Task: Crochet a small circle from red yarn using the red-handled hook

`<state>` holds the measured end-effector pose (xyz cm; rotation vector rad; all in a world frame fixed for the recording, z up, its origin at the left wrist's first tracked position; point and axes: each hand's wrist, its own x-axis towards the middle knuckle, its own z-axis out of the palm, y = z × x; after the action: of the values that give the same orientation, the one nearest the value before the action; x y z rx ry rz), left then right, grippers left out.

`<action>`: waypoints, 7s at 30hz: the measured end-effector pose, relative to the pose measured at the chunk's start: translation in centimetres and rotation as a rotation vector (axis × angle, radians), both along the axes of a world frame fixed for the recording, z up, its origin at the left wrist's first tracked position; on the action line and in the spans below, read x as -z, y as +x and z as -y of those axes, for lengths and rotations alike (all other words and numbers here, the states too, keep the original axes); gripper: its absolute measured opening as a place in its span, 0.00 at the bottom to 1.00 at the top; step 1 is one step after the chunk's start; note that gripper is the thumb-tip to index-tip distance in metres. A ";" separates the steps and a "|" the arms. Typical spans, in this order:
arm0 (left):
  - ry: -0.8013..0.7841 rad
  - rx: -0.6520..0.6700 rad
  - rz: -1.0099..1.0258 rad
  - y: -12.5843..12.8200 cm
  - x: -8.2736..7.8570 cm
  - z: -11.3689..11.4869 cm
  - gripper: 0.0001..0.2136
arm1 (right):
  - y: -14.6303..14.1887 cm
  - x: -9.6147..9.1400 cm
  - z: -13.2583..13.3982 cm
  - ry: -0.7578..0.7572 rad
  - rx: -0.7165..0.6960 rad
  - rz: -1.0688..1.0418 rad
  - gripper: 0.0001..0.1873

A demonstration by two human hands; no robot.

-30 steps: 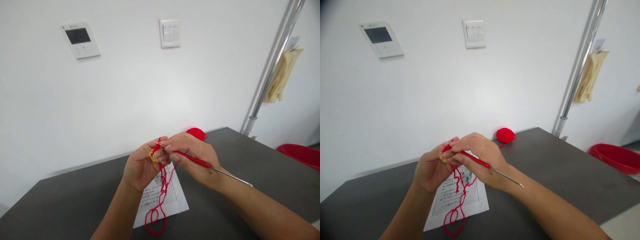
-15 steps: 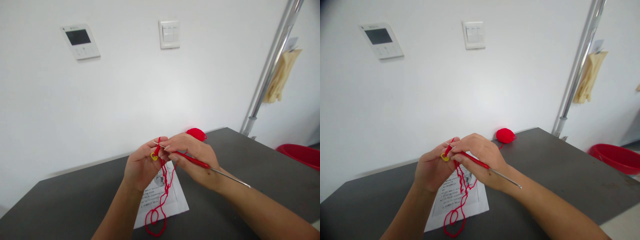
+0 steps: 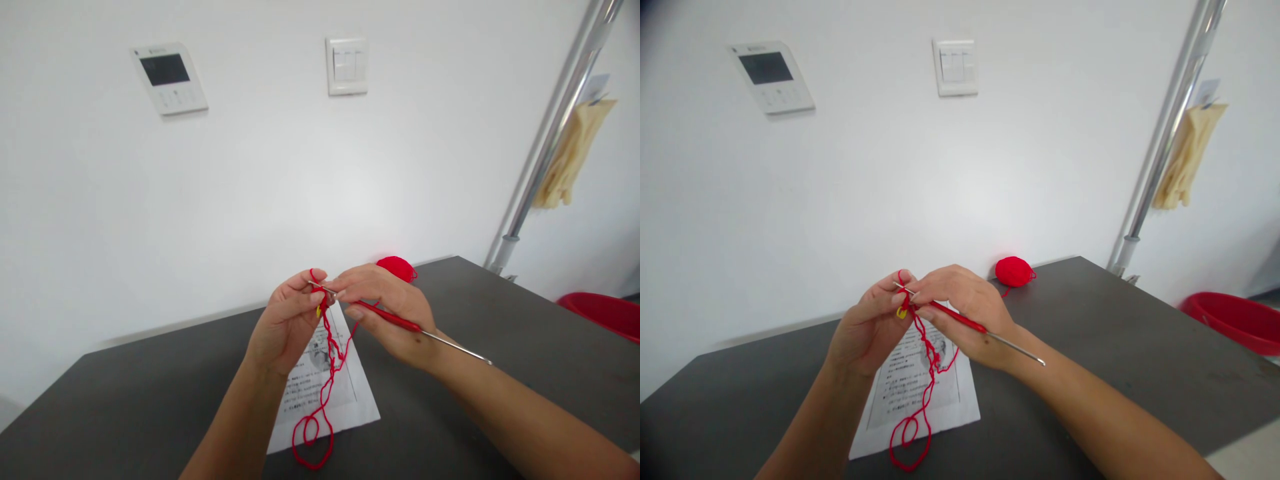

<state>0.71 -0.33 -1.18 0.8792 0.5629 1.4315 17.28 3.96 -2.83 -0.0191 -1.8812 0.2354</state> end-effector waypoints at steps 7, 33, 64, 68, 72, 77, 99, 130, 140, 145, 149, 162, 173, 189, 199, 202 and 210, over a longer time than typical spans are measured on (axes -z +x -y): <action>0.007 -0.128 -0.101 0.2 -0.1 0.2 0.12 | -0.5 0.7 -0.3 -0.083 -0.014 -0.039 0.07; 0.079 -0.395 -0.486 -0.4 -1.3 1.7 0.07 | 0.0 0.9 -1.7 -0.239 -0.202 -0.074 0.06; 0.105 -0.591 -0.917 -0.5 -1.3 2.5 0.10 | 2.8 -1.9 -0.9 -0.088 -0.028 0.358 0.06; 0.140 -0.650 -1.009 -0.1 -1.1 2.5 0.11 | 2.8 -1.9 -0.4 -0.045 0.026 0.398 0.06; 0.240 -0.762 -1.131 0.4 -0.9 2.5 0.12 | 2.4 -1.7 -0.3 0.008 0.035 0.370 0.05; 0.424 -0.862 -1.264 0.7 -0.8 2.8 0.13 | 1.8 -1.4 -0.1 0.091 0.020 0.314 0.06; 0.761 -0.978 -1.294 0.6 -0.3 4.1 0.09 | 0.5 0.2 -1.0 -0.674 -0.527 -0.092 0.08; 0.114 -0.396 -0.531 -0.1 -0.9 2.0 0.20 | 0.5 0.7 -1.9 0.439 0.104 0.045 0.08; 0.193 -0.458 -0.531 0.6 0.8 0.2 0.19 | -1.8 2.7 -2.2 0.381 0.276 -0.069 0.05; 0.441 -0.677 -1.075 -0.4 0.8 0.5 0.16 | -2.1 2.6 -1.3 0.278 0.312 -0.045 0.04; 0.585 -0.753 -1.340 -1.5 0.6 0.2 0.15 | -1.6 1.9 -1.0 0.174 0.261 0.062 0.07; 0.774 -0.931 -1.415 -2.1 3.1 -2.5 0.10 | -1.0 1.1 -0.4 0.049 0.278 0.231 0.07; 0.612 -0.881 -1.339 -2.1 3.5 -3.1 0.10 | -1.0 1.8 -0.8 0.138 0.313 0.351 0.09; -0.024 -0.058 -0.431 -3.3 0.2 -1.3 0.12 | -1.2 2.0 -2.3 -0.353 -0.203 -0.035 0.05; -0.002 -0.085 -0.500 -3.4 -0.6 -0.7 0.12 | -0.9 1.7 -2.7 0.184 0.005 0.124 0.11; 0.013 -0.212 -0.489 -3.3 -0.6 -0.7 0.11 | -0.8 1.6 -2.3 0.150 0.015 0.106 0.11; 0.009 -0.038 -0.394 -2.9 -0.3 -0.5 0.17 | -0.9 1.4 -2.0 0.178 0.017 0.057 0.08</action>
<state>-2.17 0.16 -0.86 1.1739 0.8715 1.3003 16.40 5.99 -4.24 0.0801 -1.9523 0.0551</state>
